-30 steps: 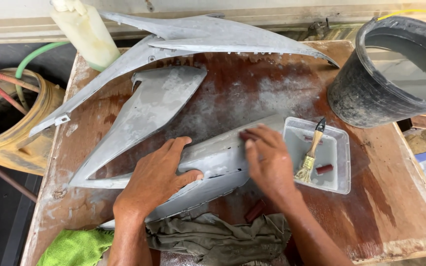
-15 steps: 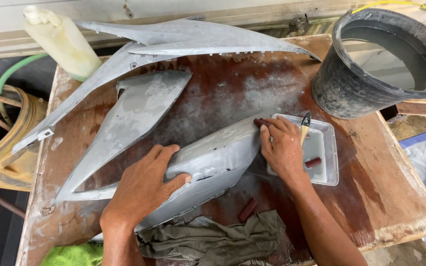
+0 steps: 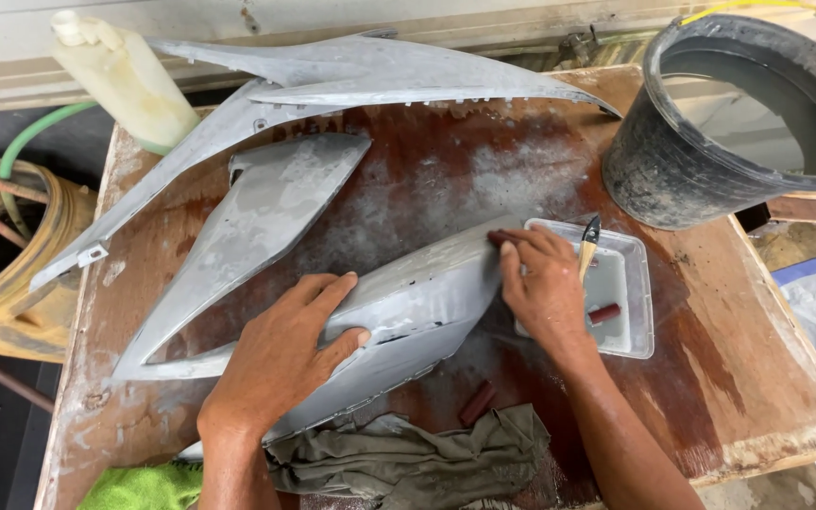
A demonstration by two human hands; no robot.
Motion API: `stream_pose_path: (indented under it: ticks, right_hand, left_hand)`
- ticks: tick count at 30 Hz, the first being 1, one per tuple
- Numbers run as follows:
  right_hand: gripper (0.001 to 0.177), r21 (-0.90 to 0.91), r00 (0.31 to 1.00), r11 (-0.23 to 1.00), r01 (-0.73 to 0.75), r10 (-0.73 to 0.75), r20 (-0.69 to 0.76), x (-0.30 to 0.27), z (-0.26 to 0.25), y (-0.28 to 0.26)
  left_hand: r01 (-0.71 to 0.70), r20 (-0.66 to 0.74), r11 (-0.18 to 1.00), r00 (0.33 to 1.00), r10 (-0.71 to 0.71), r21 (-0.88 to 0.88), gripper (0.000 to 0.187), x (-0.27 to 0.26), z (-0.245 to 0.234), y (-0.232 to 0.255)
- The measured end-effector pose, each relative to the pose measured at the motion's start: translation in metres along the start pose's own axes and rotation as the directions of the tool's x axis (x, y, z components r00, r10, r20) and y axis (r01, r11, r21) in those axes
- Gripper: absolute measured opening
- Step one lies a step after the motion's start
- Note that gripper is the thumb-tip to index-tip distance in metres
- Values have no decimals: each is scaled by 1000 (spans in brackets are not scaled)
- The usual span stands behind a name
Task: The person sands the surface of a grey plastic motorcycle fairing part using a small sanding block. They hold the part steady with one hand while rubbing the sanding block over the surface with the other hand, working on different sections of the part.
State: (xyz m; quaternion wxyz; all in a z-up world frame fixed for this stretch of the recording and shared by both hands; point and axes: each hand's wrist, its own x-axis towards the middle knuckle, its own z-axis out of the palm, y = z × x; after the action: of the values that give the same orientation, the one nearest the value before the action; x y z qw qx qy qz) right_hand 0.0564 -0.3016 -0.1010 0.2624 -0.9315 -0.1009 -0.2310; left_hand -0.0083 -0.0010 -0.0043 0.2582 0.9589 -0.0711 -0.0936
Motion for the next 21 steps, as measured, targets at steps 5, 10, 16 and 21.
stream_pose_path:
  ticks: [5,10,16,21]
  right_hand:
    - [21,76,999,996,51,-52,1,-3,13,-16]
    - [35,235,978,957,172,-195,79,-7,6,-60]
    - [24,73,992,993,88,-94,81,5,13,-11]
    - [23,-110,1000,994,27,-28,-8,16,9,36]
  left_hand:
    - [-59,-31,998,998,59,14,57,2,5,3]
    - [-180,-108,982,977,185,55,56,8,14,4]
    - [-199,-129,973,968,213,117,65,12,24,2]
    - [-176,-130,973,972,196,152,67,13,26,3]
